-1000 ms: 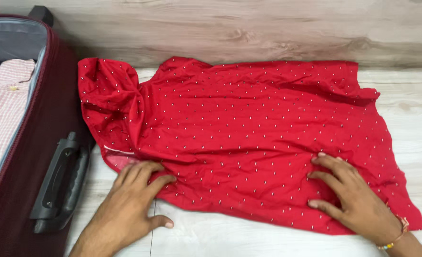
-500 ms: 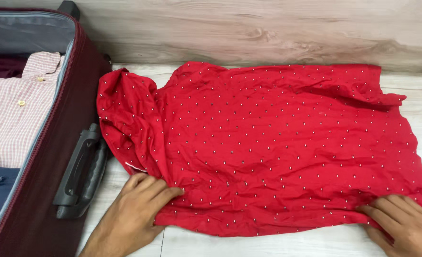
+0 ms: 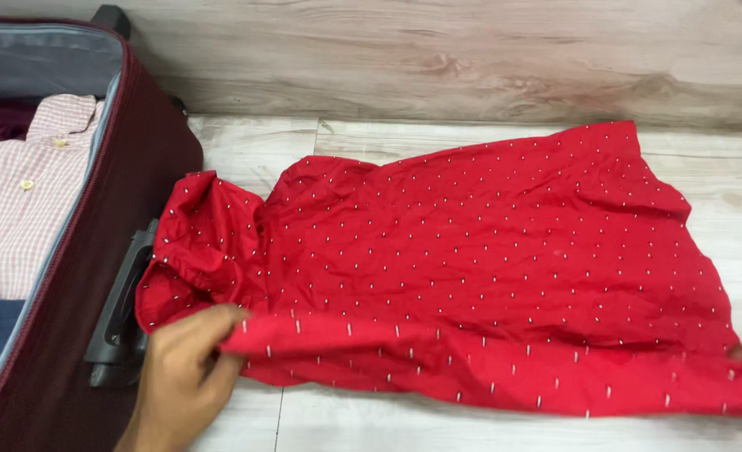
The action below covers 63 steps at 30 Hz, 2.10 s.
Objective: The person folds a red patterned shirt, a white t-shirt, and a blue polo shirt on a tiled floor. They button the red shirt before folding it and place each folded item into an open suitcase.
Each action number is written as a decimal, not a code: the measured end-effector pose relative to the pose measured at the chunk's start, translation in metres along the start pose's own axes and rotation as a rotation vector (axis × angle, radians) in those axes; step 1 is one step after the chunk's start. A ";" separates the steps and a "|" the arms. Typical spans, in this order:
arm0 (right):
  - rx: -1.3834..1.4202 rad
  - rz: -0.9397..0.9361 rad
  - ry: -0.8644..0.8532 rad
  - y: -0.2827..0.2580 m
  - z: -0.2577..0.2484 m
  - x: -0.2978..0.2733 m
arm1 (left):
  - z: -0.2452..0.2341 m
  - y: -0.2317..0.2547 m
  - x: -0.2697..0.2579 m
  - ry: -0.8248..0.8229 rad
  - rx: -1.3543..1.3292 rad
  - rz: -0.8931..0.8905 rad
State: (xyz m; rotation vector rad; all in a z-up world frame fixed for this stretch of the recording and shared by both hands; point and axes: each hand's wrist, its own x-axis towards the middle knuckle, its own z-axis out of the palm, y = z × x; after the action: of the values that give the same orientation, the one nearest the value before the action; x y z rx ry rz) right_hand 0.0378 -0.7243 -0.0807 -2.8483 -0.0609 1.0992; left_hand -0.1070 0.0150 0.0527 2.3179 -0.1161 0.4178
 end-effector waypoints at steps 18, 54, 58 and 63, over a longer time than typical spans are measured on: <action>-0.096 -0.578 1.050 -0.249 -0.089 -0.030 | 0.057 0.030 0.093 0.131 0.383 0.284; -0.315 -0.375 1.012 -0.071 -0.017 -0.042 | 0.020 0.015 0.089 -0.271 0.248 0.031; -0.251 -0.408 0.919 -0.061 -0.021 -0.053 | 0.017 0.028 0.081 -0.359 0.397 -0.160; 0.128 -0.406 1.021 -0.156 -0.053 -0.080 | 0.057 0.034 0.082 -0.122 0.318 0.391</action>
State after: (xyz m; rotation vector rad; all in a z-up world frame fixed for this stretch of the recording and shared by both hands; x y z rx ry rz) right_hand 0.0136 -0.5783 0.0271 -2.7251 -0.4352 -0.4345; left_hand -0.0215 -0.0460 0.0661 2.6370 -0.6089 0.5178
